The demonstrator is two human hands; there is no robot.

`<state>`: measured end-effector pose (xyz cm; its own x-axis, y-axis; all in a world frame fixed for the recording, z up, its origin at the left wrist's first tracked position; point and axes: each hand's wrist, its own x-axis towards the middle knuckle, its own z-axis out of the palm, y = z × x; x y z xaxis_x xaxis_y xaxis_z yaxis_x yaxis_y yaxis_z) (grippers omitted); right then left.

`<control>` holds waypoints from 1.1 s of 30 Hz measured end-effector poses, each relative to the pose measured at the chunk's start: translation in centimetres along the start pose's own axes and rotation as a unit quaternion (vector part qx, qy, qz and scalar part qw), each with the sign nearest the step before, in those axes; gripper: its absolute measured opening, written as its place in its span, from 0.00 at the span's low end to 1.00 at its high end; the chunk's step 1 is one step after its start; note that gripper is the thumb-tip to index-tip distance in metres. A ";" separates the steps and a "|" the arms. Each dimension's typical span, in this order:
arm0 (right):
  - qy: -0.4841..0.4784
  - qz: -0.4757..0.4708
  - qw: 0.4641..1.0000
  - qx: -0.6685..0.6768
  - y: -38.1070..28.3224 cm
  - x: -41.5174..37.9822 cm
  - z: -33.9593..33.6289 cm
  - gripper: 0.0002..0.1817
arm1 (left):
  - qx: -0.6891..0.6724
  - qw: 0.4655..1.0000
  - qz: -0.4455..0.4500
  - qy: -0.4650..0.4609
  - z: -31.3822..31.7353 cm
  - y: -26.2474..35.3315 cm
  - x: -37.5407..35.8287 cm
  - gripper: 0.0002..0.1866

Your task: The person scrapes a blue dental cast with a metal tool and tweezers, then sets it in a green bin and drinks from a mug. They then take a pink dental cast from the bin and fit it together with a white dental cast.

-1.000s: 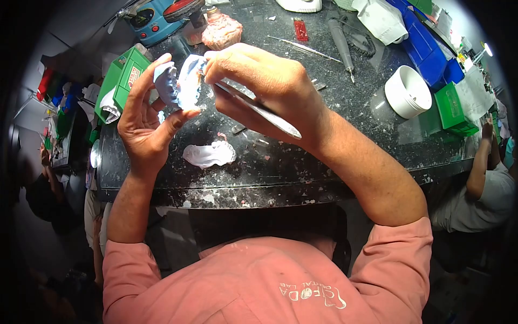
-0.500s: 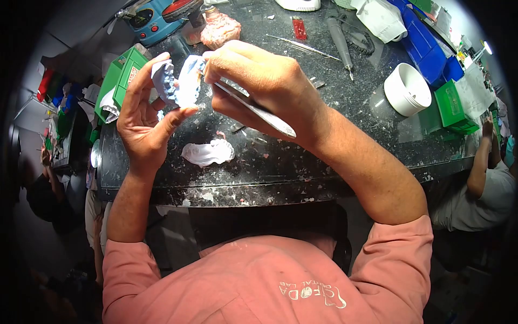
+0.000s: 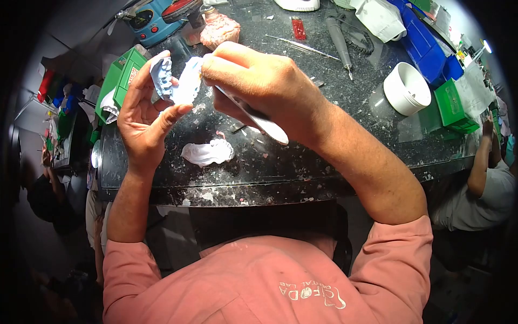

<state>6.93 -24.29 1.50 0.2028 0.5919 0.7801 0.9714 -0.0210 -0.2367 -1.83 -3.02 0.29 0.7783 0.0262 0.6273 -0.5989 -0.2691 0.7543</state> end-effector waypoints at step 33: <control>0.196 0.184 0.920 0.284 -2.1 -0.6 3.8 0.06 | 0.027 0.999 -0.030 0.003 1.6 -0.1 -0.2 0.48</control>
<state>4.28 -21.55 -0.67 0.6424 0.2911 0.7089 0.6285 0.3292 -0.7047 -1.66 -4.54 -0.20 0.8117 0.0496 0.5820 -0.5394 -0.3189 0.7793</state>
